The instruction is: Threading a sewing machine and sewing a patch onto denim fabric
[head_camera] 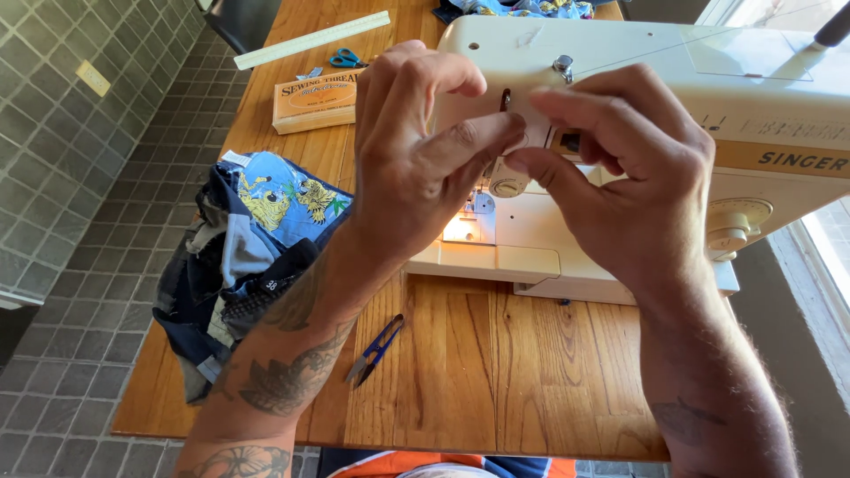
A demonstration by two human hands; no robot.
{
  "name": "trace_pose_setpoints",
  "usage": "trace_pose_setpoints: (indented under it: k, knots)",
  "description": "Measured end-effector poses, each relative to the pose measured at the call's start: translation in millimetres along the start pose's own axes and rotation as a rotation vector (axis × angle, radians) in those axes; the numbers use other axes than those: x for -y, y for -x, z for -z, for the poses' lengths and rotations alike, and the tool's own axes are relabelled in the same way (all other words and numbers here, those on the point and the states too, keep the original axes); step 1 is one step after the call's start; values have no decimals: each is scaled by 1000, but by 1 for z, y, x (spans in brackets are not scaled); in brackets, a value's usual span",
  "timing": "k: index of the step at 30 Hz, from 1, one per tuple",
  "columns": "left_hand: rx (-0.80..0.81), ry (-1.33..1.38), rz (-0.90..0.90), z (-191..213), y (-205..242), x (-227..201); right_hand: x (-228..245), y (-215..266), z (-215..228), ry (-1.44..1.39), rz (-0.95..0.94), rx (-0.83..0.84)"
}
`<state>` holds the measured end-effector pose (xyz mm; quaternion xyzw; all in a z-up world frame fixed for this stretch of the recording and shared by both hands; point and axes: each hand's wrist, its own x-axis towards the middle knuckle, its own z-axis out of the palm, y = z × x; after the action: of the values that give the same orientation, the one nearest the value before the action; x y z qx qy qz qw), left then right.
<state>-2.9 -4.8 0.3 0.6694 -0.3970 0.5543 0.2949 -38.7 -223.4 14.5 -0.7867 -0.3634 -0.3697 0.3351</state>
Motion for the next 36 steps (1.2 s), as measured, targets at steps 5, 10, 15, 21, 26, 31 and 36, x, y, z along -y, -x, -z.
trace_pose_setpoints:
  k: [5,10,15,21,26,31,36]
  knots:
    - [-8,-88,-20,1,6,-5,-3,-1,-2,-12,37,-17]
    - [-21,-168,-121,4,6,0,-1,0,-6,-1,37,-31]
    - [-22,-121,-86,2,6,0,2,-1,-6,42,38,-40]
    - [-12,-32,36,-1,6,11,-2,-1,-6,75,40,-110]
    - [3,-55,55,10,2,18,-10,0,-5,122,77,-127]
    - [45,163,71,6,1,19,-12,0,-3,144,145,-121]
    - [82,223,137,-3,9,16,-12,0,-1,125,130,-118]
